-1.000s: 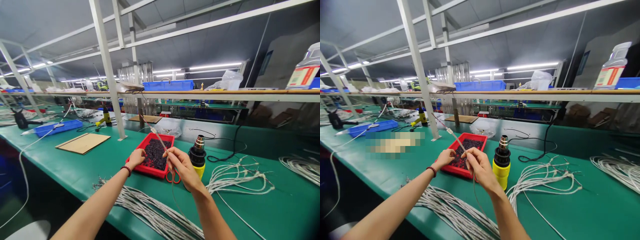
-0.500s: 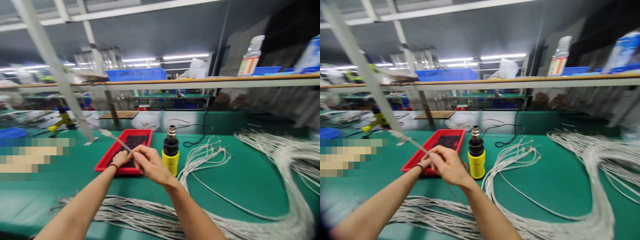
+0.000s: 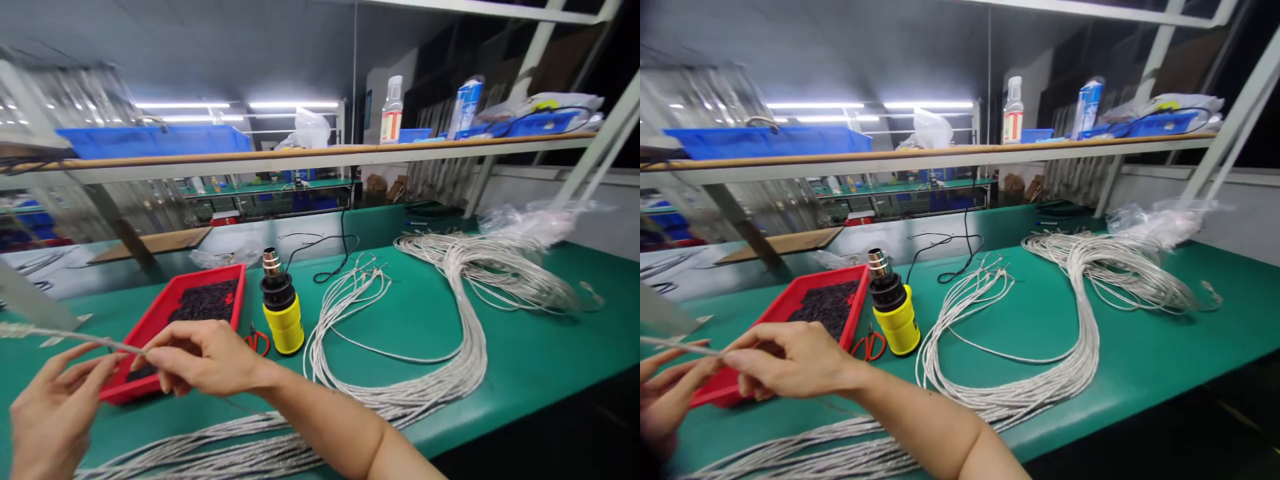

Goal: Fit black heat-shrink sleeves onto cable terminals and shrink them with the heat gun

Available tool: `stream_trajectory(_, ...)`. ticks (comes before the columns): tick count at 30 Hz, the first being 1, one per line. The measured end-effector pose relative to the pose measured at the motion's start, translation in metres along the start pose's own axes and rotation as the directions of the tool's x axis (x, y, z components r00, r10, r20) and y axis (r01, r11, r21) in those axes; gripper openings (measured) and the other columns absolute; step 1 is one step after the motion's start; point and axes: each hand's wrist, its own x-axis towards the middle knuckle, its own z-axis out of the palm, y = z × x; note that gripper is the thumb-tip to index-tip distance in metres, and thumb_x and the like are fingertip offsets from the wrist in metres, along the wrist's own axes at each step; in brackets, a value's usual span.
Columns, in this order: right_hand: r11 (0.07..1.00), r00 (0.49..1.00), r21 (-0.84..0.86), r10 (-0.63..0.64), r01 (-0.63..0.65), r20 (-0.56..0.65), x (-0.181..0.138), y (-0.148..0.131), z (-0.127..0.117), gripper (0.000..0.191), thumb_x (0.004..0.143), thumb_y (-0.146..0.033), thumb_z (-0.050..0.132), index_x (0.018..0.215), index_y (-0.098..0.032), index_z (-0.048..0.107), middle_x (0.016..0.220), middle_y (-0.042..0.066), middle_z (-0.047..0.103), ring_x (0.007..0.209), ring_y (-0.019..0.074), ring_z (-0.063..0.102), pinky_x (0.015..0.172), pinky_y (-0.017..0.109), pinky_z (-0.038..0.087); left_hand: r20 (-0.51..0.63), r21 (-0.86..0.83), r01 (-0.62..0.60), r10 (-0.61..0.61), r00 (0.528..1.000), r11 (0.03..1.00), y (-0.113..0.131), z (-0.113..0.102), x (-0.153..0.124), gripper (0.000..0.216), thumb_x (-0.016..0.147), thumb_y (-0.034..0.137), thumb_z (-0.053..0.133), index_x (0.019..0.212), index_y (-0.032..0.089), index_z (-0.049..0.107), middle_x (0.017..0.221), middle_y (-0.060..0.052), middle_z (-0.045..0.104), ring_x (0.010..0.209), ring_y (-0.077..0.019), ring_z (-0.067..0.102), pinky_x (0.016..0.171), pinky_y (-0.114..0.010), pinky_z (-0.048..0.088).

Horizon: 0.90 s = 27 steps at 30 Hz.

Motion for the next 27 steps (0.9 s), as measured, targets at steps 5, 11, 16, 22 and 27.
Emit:
stream_trajectory(5, 0.978, 0.995, -0.206, 0.03, -0.011, 0.091, -0.007, 0.012, 0.007, 0.014, 0.09, -0.029, 0.053, 0.087, -0.018, 0.061, 0.065, -0.003, 0.06, 0.06, 0.0102, 0.059, 0.061, 0.02, 0.048, -0.142, -0.2, -0.013, -0.016, 0.99, 0.98, 0.051, -0.016, -0.09, 0.059, 0.064, 0.026, 0.076, 0.12, 0.027, 0.058, 0.07, 0.006, 0.065, 0.047, -0.009, 0.053, 0.049, -0.021, 0.046)
stream_trajectory(11, 0.909, 0.973, -0.416, 0.066, 0.034, 0.223, -0.014, 0.01, 0.016, 0.017, 0.093, -0.029, 0.051, 0.087, -0.017, 0.061, 0.073, 0.002, 0.069, 0.067, 0.0138, 0.065, 0.065, 0.024, 0.048, -0.087, -0.213, 0.0, -0.019, 0.996, 0.977, 0.071, -0.039, -0.145, 0.014, 0.08, 0.023, 0.06, 0.088, 0.021, 0.071, 0.072, 0.003, 0.059, 0.05, -0.0066, 0.052, 0.05, -0.02, 0.042)
stream_trajectory(16, 0.883, 0.943, -0.461, 0.077, 0.086, 0.324, -0.021, 0.005, 0.025, 0.017, 0.092, -0.027, 0.052, 0.083, -0.018, 0.062, 0.074, 0.002, 0.069, 0.068, 0.0149, 0.065, 0.065, 0.025, 0.047, -0.173, -0.279, 0.036, -0.088, 0.981, 0.96, 0.087, -0.054, -0.157, 0.019, 0.08, 0.023, 0.061, 0.096, 0.02, 0.071, 0.087, -0.002, 0.066, 0.073, -0.0115, 0.059, 0.063, -0.021, 0.047)
stream_trajectory(22, 0.875, 0.916, -0.467, 0.078, 0.127, 0.395, -0.025, 0.006, 0.034, 0.016, 0.092, -0.025, 0.051, 0.083, -0.018, 0.062, 0.075, 0.001, 0.07, 0.069, 0.015, 0.064, 0.066, 0.025, 0.046, -0.057, -0.315, 0.04, -0.061, 0.997, 0.948, 0.099, -0.05, -0.163, 0.023, 0.085, 0.031, 0.057, 0.097, 0.017, 0.07, 0.088, -0.004, 0.068, 0.087, -0.0167, 0.062, 0.081, -0.028, 0.048)
stream_trajectory(27, 0.827, 0.867, -0.516, 0.075, 0.221, 0.492, -0.028, -0.001, 0.029, 0.013, 0.089, -0.026, 0.056, 0.087, -0.019, 0.066, 0.08, 0.002, 0.07, 0.073, 0.0163, 0.065, 0.068, 0.025, 0.045, -0.061, 0.056, -0.076, 0.079, 0.995, 0.996, 0.099, -0.05, -0.168, 0.023, 0.09, 0.031, 0.049, 0.087, 0.02, 0.069, 0.074, 0.0, 0.064, 0.074, -0.0143, 0.06, 0.073, -0.024, 0.045)
